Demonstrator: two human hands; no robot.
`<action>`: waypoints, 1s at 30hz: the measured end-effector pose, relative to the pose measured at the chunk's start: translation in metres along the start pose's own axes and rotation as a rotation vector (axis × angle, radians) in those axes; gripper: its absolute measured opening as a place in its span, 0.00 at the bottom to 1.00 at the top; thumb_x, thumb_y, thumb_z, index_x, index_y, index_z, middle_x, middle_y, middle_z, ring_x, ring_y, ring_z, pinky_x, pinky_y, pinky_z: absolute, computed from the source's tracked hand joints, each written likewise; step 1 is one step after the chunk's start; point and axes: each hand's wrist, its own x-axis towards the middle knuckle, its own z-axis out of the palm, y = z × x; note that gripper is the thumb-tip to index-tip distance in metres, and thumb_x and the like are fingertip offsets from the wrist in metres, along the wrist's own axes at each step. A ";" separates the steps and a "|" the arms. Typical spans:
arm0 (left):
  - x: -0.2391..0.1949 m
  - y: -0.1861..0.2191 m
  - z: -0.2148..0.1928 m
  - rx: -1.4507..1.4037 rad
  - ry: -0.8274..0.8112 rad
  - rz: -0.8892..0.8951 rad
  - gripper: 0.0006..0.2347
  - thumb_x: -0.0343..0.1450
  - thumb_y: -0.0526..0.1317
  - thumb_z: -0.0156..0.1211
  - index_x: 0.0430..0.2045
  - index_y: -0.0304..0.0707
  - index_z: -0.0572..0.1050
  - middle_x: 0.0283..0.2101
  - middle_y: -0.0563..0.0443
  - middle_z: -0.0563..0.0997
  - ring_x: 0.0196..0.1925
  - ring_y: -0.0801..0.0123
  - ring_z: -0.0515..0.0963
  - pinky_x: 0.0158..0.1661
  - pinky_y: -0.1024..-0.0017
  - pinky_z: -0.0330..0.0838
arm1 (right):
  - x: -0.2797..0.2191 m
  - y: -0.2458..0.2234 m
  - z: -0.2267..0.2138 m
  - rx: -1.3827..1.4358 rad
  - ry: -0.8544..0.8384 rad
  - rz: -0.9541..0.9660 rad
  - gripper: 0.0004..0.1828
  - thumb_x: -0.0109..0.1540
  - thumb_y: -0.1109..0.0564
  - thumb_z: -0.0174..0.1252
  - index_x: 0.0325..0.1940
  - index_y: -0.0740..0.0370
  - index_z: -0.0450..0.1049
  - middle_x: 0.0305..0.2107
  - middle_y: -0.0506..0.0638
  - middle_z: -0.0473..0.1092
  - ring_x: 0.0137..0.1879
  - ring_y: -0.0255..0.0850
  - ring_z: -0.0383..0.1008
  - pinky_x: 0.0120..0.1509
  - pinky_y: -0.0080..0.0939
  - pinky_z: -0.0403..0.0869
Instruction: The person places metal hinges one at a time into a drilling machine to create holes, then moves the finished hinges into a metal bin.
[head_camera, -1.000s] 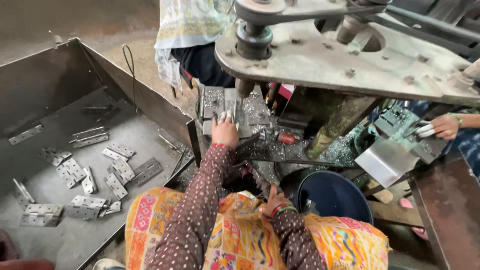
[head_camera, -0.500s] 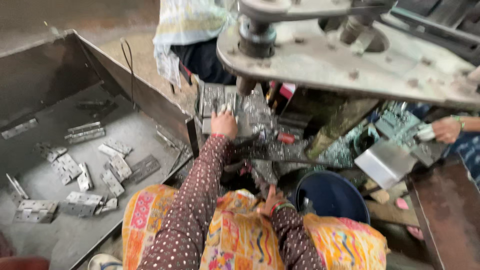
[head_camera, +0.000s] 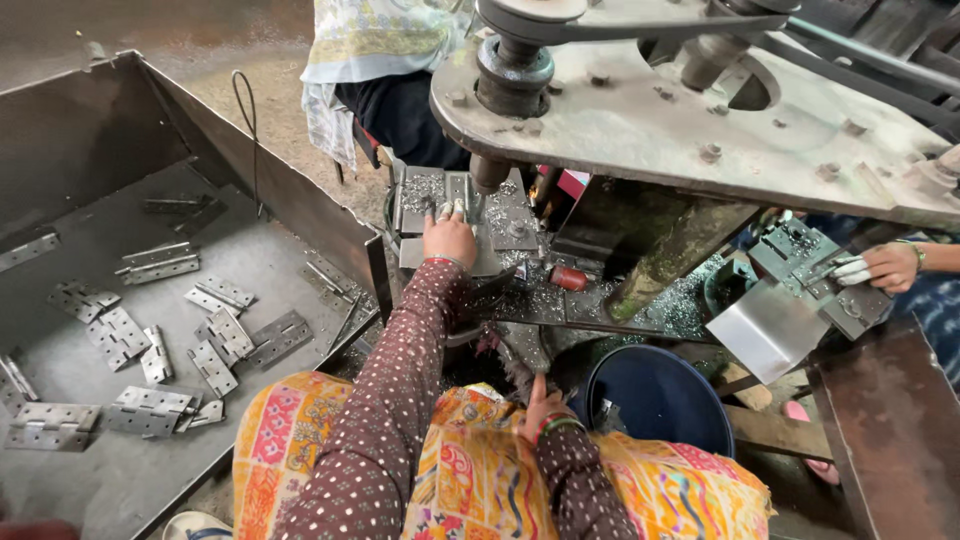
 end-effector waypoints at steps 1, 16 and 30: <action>0.001 -0.002 -0.005 0.003 -0.003 -0.004 0.13 0.75 0.39 0.48 0.39 0.42 0.84 0.61 0.48 0.77 0.66 0.63 0.73 0.69 0.49 0.52 | 0.017 0.005 0.006 0.000 -0.004 -0.004 0.71 0.59 0.34 0.72 0.78 0.56 0.20 0.66 0.79 0.46 0.64 0.65 0.65 0.63 0.57 0.71; -0.244 -0.146 -0.093 -0.318 0.663 -0.144 0.10 0.71 0.37 0.58 0.45 0.36 0.79 0.52 0.43 0.80 0.51 0.49 0.79 0.51 0.56 0.72 | -0.037 0.002 -0.051 0.039 0.851 -0.244 0.31 0.55 0.40 0.65 0.57 0.55 0.68 0.33 0.61 0.75 0.35 0.60 0.77 0.36 0.61 0.75; -0.403 -0.367 -0.004 0.020 0.225 -0.856 0.34 0.63 0.55 0.72 0.60 0.33 0.69 0.59 0.36 0.74 0.61 0.43 0.72 0.56 0.48 0.68 | -0.039 0.008 -0.045 -0.099 0.980 -0.223 0.31 0.58 0.39 0.69 0.61 0.51 0.71 0.32 0.56 0.74 0.38 0.57 0.78 0.42 0.56 0.76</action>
